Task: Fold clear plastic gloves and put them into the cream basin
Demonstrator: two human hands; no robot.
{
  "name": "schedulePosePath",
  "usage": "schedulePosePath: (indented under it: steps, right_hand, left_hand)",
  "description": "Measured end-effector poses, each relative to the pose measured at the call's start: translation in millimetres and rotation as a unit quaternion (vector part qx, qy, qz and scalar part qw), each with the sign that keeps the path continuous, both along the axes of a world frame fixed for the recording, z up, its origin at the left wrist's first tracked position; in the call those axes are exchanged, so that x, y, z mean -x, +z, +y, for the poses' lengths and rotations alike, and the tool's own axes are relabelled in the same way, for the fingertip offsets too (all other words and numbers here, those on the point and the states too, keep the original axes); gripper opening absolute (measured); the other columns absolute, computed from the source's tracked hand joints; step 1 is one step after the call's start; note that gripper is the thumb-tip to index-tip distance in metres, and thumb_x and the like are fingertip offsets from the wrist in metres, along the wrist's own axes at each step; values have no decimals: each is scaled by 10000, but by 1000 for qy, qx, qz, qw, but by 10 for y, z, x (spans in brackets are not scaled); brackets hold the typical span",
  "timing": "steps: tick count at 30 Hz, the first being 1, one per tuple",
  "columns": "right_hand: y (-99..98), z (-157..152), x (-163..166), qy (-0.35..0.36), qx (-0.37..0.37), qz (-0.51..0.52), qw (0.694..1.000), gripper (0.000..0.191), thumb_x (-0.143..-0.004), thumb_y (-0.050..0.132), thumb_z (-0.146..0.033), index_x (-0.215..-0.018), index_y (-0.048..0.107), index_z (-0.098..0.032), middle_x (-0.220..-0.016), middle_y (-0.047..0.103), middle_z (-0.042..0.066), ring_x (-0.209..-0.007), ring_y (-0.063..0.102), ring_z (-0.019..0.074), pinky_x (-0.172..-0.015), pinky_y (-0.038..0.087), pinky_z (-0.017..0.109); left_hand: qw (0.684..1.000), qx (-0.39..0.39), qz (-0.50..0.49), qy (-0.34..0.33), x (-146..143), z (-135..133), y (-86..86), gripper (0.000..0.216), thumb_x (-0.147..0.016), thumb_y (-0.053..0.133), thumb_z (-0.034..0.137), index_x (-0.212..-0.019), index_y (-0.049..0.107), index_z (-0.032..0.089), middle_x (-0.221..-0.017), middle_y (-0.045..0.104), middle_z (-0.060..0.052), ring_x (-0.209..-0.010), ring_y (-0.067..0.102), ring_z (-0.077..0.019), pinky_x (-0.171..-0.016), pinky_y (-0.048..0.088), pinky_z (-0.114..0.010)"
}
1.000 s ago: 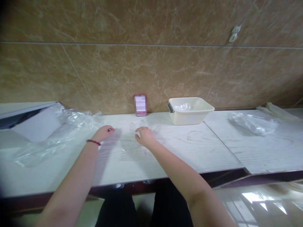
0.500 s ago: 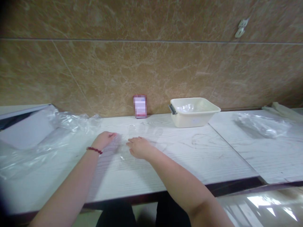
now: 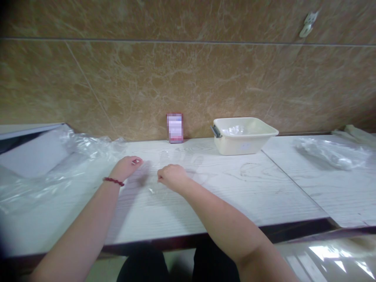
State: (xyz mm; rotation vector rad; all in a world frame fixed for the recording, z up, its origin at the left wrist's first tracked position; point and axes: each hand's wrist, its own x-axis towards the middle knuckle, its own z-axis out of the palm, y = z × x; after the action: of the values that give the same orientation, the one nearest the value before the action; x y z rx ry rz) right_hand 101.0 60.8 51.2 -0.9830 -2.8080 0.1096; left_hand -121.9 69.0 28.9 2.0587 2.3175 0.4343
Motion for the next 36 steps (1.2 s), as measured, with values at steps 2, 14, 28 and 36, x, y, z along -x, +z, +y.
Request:
schedulePosePath:
  steps: [2,14,28,36]
  right_hand:
    - [-1,-1,2,0,6,-3,1000,176,-762,473,-335,-812,607,-230,-825,635,12,-784,553,147,-608,365,220]
    - [-71,-58,64,14,12,-32,999,261,-801,389,-380,-828,604,-234,-869,636,9,-810,568,160,-592,384,227]
    - [-92,-85,94,36,16,-40,998,220,-774,437,-360,-799,602,-216,-858,629,20,-831,554,164,-585,382,222]
    - [-106,-104,94,29,-1,-38,999,238,-790,397,-347,-818,592,-211,-860,625,28,-812,555,171,-575,384,232]
  left_hand:
    - [1000,22,6,-12,12,17,-54,382,-716,418,425,-953,604,189,-883,620,-65,-747,565,-158,-677,412,-230]
    - [997,26,11,-65,-119,67,-113,253,-709,442,338,-774,630,182,-852,614,-66,-820,551,-182,-758,402,-257]
    - [997,22,9,-76,-201,71,-127,295,-730,437,369,-909,614,216,-953,589,-55,-909,512,-188,-819,376,-281]
    - [996,19,-8,-83,-213,54,-139,283,-730,455,369,-948,609,276,-953,572,-27,-903,502,-168,-822,370,-269]
